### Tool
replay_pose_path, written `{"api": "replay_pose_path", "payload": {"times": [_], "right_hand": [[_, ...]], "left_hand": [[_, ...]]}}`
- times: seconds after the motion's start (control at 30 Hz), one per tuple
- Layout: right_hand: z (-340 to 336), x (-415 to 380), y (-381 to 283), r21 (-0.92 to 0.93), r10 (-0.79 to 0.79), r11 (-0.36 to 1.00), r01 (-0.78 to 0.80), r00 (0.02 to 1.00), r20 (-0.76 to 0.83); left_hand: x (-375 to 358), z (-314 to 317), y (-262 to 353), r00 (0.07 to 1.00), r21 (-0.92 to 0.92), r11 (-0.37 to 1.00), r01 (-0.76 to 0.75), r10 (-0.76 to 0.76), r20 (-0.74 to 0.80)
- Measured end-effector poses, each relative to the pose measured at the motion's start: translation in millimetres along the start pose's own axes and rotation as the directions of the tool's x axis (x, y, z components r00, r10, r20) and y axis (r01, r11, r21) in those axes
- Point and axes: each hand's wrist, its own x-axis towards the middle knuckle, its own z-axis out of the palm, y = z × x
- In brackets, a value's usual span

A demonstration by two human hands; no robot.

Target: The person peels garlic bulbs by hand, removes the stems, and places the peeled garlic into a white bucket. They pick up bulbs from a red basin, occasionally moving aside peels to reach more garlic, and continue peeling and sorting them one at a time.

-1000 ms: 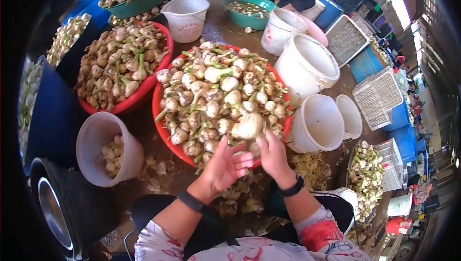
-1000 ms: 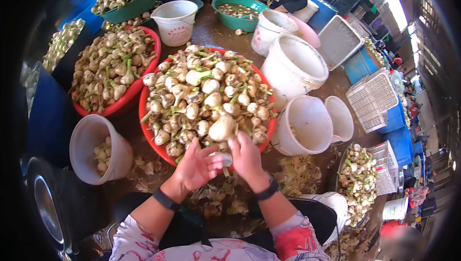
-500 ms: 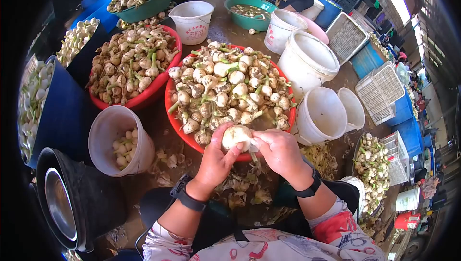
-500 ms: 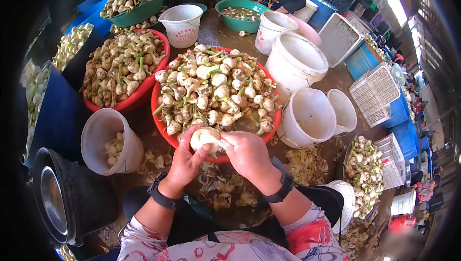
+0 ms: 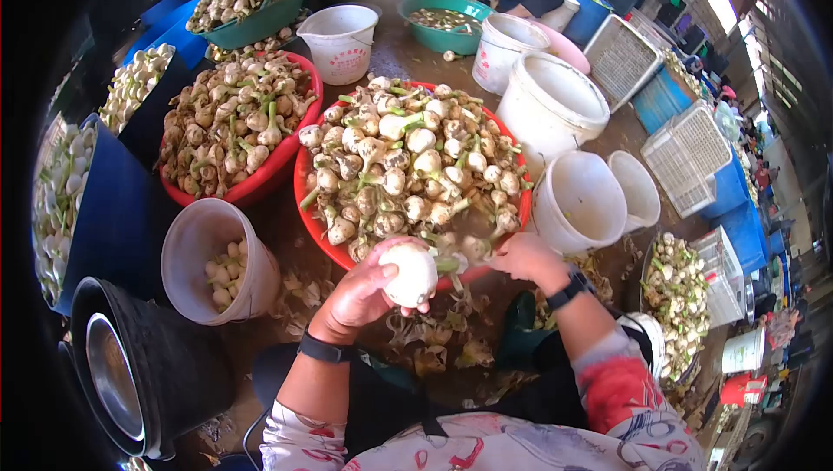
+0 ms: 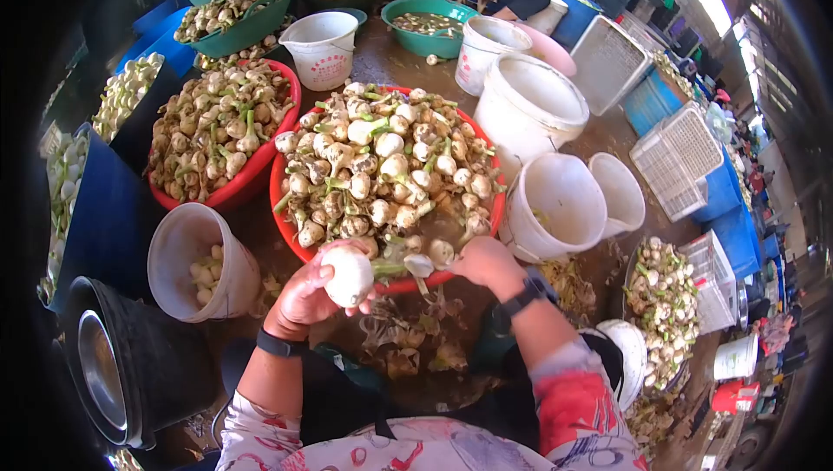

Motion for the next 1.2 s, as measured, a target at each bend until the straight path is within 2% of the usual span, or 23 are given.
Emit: {"api": "replay_pose_path", "payload": {"times": [0.03,0.07,0.1,0.17,0.27,0.3,0.37,0.4,0.53,0.63,0.67,0.7,0.73,0.77,0.83,0.87,0.9,0.97,1.0,1.03,1.1,1.17,1.2], "right_hand": [[-28.5,-19.7,-15.4,0.323,-0.068,0.941,0.105,0.99,-0.121],[-41.3,-38.2,-29.6,0.614,-0.083,0.76,0.213,0.969,-0.234],[-44.0,-42.5,-37.3,0.675,-0.228,0.561,0.479,0.874,-0.43],[-40.9,-36.7,-46.5,0.631,-0.504,0.415,0.656,0.743,-0.441],[-34.9,-32.3,-50.4,0.58,-0.509,0.399,0.71,0.698,-0.504],[-33.4,-31.6,-52.5,0.583,-0.513,0.393,0.712,0.695,-0.503],[-28.8,-35.0,-57.3,0.359,-0.393,0.622,0.695,0.675,-0.625],[-26.4,-37.3,-61.8,0.348,-0.36,0.647,0.679,0.674,-0.646],[-19.8,-35.2,-70.2,0.34,-0.258,0.792,0.507,0.783,-0.566],[-16.5,-24.9,-67.6,0.493,-0.186,0.754,0.435,0.86,-0.474],[-11.3,-20.4,-67.1,0.726,-0.123,0.611,0.316,0.943,-0.308],[-5.3,-15.5,-67.7,0.89,-0.105,0.43,0.15,0.988,-0.116],[-4.7,-14.7,-71.3,0.995,-0.101,0.081,-0.066,0.992,0.074],[-3.7,-18.8,-73.2,0.994,-0.103,0.086,-0.067,0.992,0.076],[-7.4,-28.5,-77.6,0.926,-0.255,-0.349,-0.14,0.966,0.05],[-4.4,-27.7,-86.2,0.829,-0.346,-0.547,-0.117,0.933,-0.096],[-2.8,-35.4,-94.7,0.8,-0.25,-0.596,-0.066,0.962,-0.107],[0.1,-40.5,-105.9,0.743,-0.182,-0.666,0.073,0.949,-0.256],[5.2,-43.2,-108.2,0.742,-0.189,-0.667,0.07,0.947,-0.259],[10.5,-46.1,-108.0,0.808,-0.151,-0.58,0.104,0.961,-0.233],[13.1,-45.6,-105.1,0.87,-0.127,-0.477,0.128,0.969,-0.212],[7.7,-52.7,-101.4,0.869,-0.12,0.085,0.487,0.871,-0.476],[-1.7,-59.2,-95.6,0.663,-0.204,0.418,0.621,0.775,-0.598]], "left_hand": [[-0.2,-2.4,-2.1,0.999,0.02,1.0,-0.006,0.006,-0.037],[-0.8,-4.1,-9.4,0.998,0.012,1.0,0.008,-0.007,-0.055],[2.3,-5.7,-16.8,0.994,0.068,0.998,-0.017,0.024,-0.105],[9.5,-4.8,-17.3,0.988,0.142,0.989,-0.034,0.054,-0.142],[12.1,3.1,-10.9,0.968,0.094,0.995,-0.018,0.04,-0.246],[14.3,0.9,-11.6,0.966,0.096,0.995,-0.017,0.041,-0.254],[20.0,-6.6,-17.8,0.932,0.672,0.737,0.074,0.188,-0.309],[20.5,-7.4,-27.2,0.881,0.794,0.594,0.127,0.3,-0.366],[19.8,12.4,-24.5,0.812,0.92,0.376,0.109,0.501,-0.3],[15.8,12.1,-26.8,0.823,0.963,0.269,-0.011,0.549,-0.144],[15.1,10.5,-26.2,0.824,0.964,0.265,-0.016,0.55,-0.138],[13.7,6.3,-27.4,0.844,0.888,0.449,-0.099,0.51,-0.163],[11.3,4.5,-29.8,0.864,0.768,0.617,-0.172,0.469,-0.184],[8.9,5.8,-31.1,0.861,0.767,0.618,-0.173,0.473,-0.187],[11.0,9.8,-30.5,0.87,0.458,0.856,-0.239,0.398,-0.292],[13.7,12.1,-31.9,0.872,0.207,0.908,-0.364,0.41,-0.267],[15.0,13.3,-31.0,0.869,0.216,0.904,-0.368,0.417,-0.267],[13.9,18.9,-22.8,0.818,-0.3,0.864,-0.403,0.193,-0.542],[15.0,18.2,-11.3,0.793,-0.439,0.778,-0.449,0.121,-0.597],[8.7,14.1,-5.0,0.825,-0.394,0.785,-0.477,0.246,-0.509],[12.1,0.6,-15.7,0.824,-0.383,0.804,-0.455,0.218,-0.523],[11.8,5.0,-18.9,0.748,-0.364,0.788,-0.497,0.175,-0.64],[9.7,0.0,-19.6,0.763,-0.377,0.77,-0.514,0.21,-0.612]]}}
